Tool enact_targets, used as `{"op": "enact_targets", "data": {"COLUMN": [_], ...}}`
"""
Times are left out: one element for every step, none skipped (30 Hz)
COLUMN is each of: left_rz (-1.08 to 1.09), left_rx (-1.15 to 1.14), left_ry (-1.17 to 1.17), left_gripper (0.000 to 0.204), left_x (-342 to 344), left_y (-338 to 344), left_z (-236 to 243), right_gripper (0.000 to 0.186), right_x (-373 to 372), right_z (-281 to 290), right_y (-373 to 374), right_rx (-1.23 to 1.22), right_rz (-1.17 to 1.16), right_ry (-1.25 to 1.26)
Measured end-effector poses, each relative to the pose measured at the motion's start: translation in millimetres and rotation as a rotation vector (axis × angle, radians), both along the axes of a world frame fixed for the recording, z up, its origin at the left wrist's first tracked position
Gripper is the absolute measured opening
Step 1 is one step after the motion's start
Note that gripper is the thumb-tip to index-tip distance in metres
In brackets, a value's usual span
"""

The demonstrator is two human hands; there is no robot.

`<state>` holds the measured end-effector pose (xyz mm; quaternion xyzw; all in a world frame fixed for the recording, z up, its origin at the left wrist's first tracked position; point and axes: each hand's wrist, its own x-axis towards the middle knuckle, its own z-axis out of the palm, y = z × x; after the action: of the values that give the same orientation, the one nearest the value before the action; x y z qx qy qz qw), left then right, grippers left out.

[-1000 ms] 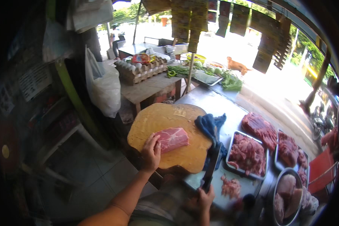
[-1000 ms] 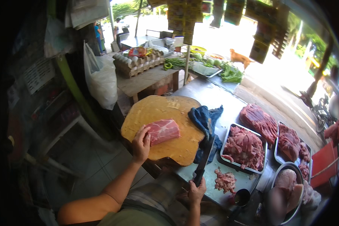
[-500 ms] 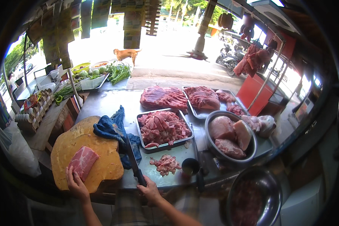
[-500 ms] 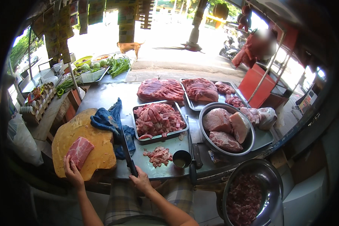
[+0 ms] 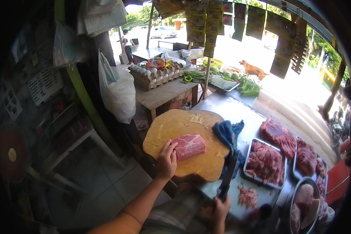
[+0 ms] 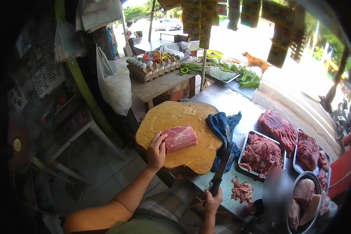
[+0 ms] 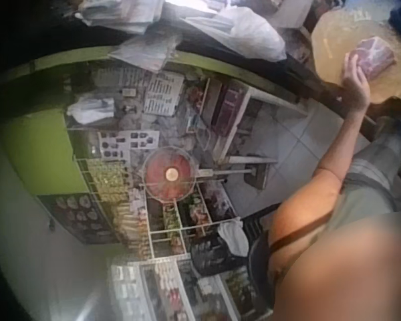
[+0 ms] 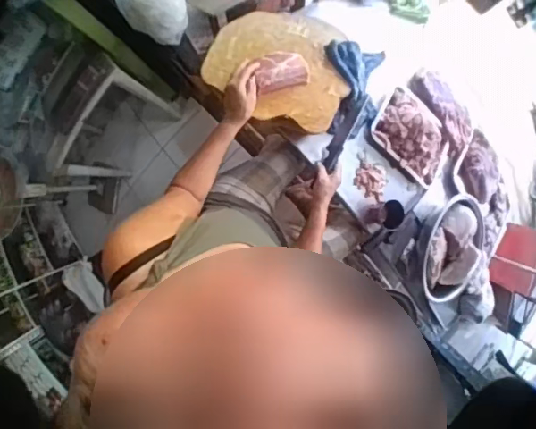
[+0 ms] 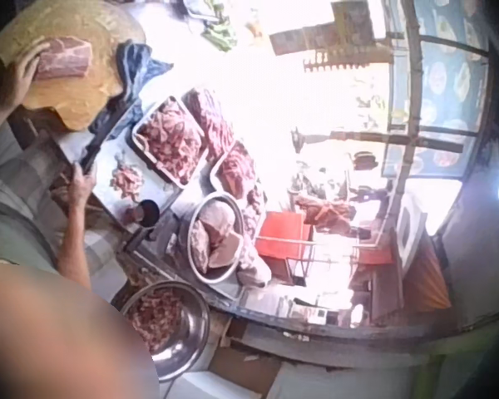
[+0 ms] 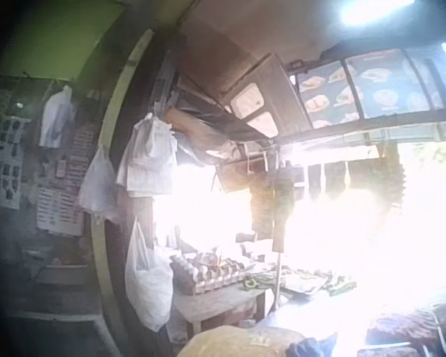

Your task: The person holds a piece of pork on a wooden cutting board and uses a cleaver to slice it into smaller pieces. The person occasionally wipes the blade with a cloth and repositions the meat while continuing to cut.

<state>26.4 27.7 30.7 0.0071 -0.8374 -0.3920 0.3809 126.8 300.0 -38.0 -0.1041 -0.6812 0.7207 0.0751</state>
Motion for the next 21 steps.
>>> {"op": "enact_targets", "data": {"left_rz": [-0.008, -0.007, -0.005, -0.002, -0.001, -0.001, -0.004, -0.004, -0.003, 0.001, 0.005, 0.007, 0.01, 0.01, 0.009, 0.002, 0.012, 0.018, 0.007, 0.044, 0.046], "left_rx": [0.016, 0.019, 0.021, 0.024, 0.021, 0.02, 0.019, 0.027, 0.035, 0.04, 0.038, 0.034, 0.029, 0.044, 0.059, 0.074, 0.083, 0.091, 0.105, 0.079, 0.06], "left_ry": [0.001, 0.001, 0.001, 0.002, 0.009, 0.015, 0.021, 0.018, 0.018, 0.02, 0.016, 0.01, 0.003, 0.0, -0.002, -0.008, 0.0, 0.005, 0.022, 0.015, 0.019], "left_gripper": [0.027, 0.028, 0.028, 0.028, 0.027, 0.027, 0.027, 0.027, 0.027, 0.027, 0.027, 0.026, 0.026, 0.026, 0.026, 0.025, 0.025, 0.025, 0.025, 0.025, 0.025], "left_x": [0.2, 0.2, 0.2, -0.1, -0.7, -1.1, -1.6, -1.8, -1.5, -1.7, -1.7, -1.4, -0.9, -0.7, -0.9, -1.3, -1.4, -0.8, -1.5, -1.5, -2.3], "left_y": [1.1, 1.4, 1.8, 1.6, 1.1, 0.9, 0.8, 1.9, 2.2, 2.0, 2.1, 2.1, 1.9, 1.8, 1.6, 1.5, 1.2, -0.5, -0.5, -1.5, -2.1], "left_z": [0.3, 0.6, 0.4, 0.1, -0.3, -0.9, -1.5, -2.2, -2.4, -1.8, -1.1, -0.3, 0.2, 0.4, -0.1, -1.3, -2.9, -4.7, -6.8, -8.7, -10.9], "right_gripper": [0.036, 0.036, 0.037, 0.037, 0.037, 0.037, 0.038, 0.038, 0.038, 0.039, 0.039, 0.039, 0.04, 0.04, 0.04, 0.04, 0.04, 0.04, 0.04, 0.039, 0.038], "right_x": [0.5, 0.7, 1.0, 1.0, 0.4, 0.2, -0.4, -0.2, 0.0, -0.2, -0.1, 0.3, 0.6, 0.3, -0.3, -1.2, -1.9, -2.2, -1.5, -1.2, 0.1], "right_z": [1.1, 1.7, 1.9, 1.6, 0.8, -0.4, -1.9, -3.3, -5.0, -7.0, -8.9, -11.1, -13.1, -14.9, -16.5, -18.0, -19.0, -19.6, -19.4, -19.3, -19.3], "right_y": [0.5, 0.6, 1.6, 2.1, 2.5, 2.8, 2.6, 4.2, 5.2, 5.5, 5.8, 5.7, 5.5, 5.5, 5.9, 5.8, 6.1, 6.1, 7.4, 7.3, 6.3], "right_rx": [0.0, -0.024, -0.028, -0.02, -0.044, -0.055, -0.065, -0.061, -0.058, -0.056, -0.063, -0.068, -0.084, -0.073, -0.072, -0.08, -0.037, -0.005, 0.028, 0.016, 0.009], "right_rz": [-0.01, -0.001, 0.008, 0.018, 0.016, 0.014, 0.008, 0.014, 0.02, 0.03, 0.019, 0.007, 0.011, 0.0, 0.003, -0.002, 0.015, 0.026, 0.02, 0.027, 0.0], "right_ry": [-0.012, -0.014, -0.007, 0.027, -0.001, -0.003, -0.006, -0.024, -0.039, -0.032, -0.05, -0.049, -0.011, -0.046, -0.041, -0.028, -0.014, 0.009, 0.033, -0.003, -0.027]}}
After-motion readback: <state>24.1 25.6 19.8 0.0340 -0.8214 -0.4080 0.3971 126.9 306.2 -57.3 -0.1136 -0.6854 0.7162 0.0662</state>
